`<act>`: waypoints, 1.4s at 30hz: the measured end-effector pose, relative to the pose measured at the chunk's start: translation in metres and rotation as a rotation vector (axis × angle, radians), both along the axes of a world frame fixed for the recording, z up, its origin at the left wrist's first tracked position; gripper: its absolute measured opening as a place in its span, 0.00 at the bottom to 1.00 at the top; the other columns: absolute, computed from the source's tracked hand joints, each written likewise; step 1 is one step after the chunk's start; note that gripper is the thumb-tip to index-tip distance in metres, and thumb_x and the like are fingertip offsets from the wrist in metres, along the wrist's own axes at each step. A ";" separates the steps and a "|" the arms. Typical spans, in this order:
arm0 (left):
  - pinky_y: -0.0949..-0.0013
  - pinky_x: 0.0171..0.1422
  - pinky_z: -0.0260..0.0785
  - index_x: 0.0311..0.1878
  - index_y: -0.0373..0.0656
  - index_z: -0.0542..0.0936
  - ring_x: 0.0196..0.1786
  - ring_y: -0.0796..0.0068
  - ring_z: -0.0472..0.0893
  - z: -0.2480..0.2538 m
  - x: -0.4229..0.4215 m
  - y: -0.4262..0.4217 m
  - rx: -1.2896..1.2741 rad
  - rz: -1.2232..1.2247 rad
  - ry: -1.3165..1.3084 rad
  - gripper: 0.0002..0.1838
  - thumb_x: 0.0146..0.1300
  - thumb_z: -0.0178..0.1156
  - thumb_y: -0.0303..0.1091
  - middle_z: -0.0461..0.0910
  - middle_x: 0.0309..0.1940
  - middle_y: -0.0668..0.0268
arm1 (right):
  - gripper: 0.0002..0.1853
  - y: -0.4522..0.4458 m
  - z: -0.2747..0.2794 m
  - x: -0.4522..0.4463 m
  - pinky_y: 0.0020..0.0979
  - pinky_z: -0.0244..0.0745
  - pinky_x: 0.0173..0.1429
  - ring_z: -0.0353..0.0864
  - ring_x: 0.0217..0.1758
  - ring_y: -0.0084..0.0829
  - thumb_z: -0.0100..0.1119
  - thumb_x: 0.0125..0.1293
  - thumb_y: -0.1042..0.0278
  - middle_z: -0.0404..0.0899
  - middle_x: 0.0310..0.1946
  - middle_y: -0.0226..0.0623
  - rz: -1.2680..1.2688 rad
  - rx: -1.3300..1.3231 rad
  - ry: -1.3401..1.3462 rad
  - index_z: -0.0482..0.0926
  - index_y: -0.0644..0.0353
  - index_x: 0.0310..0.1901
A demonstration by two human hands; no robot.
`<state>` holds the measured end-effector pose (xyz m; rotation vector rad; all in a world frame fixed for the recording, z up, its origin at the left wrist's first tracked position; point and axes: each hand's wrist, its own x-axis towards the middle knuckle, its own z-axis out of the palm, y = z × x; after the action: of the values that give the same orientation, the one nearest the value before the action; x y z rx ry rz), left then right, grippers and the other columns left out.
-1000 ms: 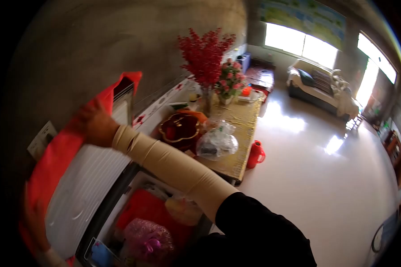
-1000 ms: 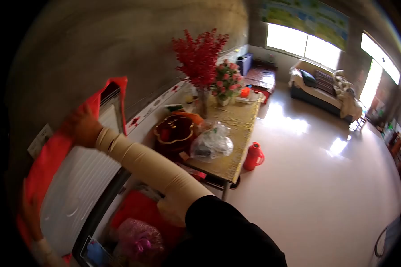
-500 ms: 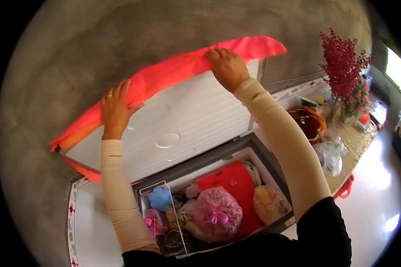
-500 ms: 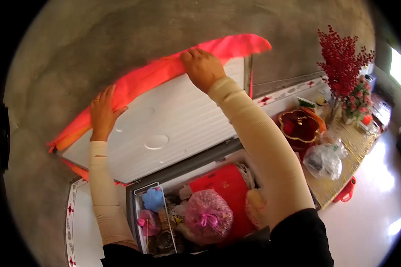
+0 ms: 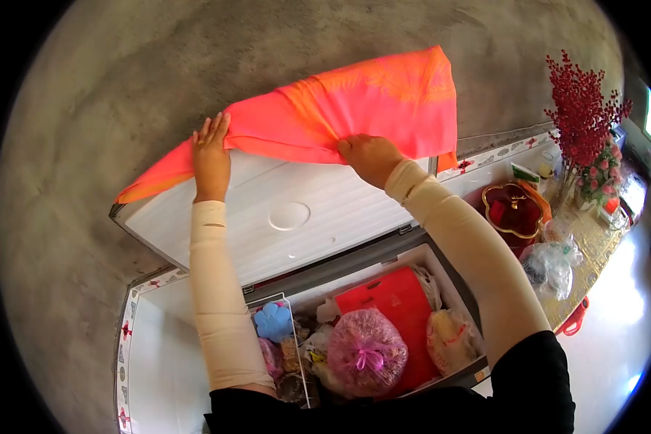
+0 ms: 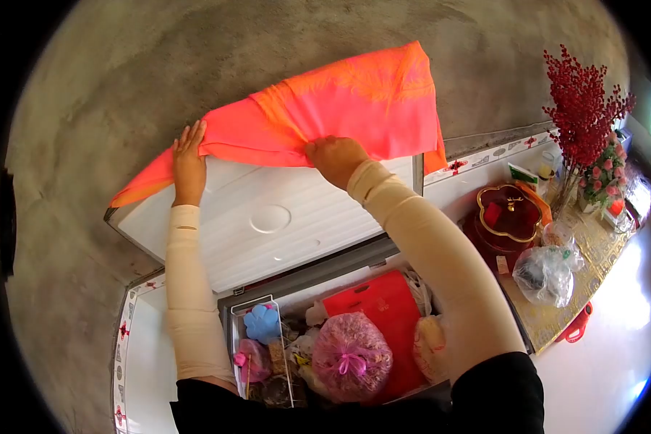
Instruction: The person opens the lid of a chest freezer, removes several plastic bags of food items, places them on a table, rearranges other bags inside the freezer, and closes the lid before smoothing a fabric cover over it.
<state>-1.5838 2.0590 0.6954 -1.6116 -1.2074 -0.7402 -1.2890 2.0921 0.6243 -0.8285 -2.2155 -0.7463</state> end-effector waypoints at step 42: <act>0.56 0.37 0.71 0.40 0.43 0.76 0.38 0.57 0.79 -0.108 0.073 -0.035 -0.644 0.289 -0.022 0.18 0.54 0.56 0.46 0.79 0.36 0.55 | 0.17 -0.234 -0.310 0.163 0.37 0.69 0.50 0.74 0.47 0.42 0.56 0.55 0.65 0.75 0.43 0.46 0.051 -1.214 0.345 0.73 0.61 0.46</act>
<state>-1.5111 2.0245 0.5875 -1.8697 -1.7664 -0.1818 -1.1256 1.8581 0.3139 -1.2822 -2.2019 0.8502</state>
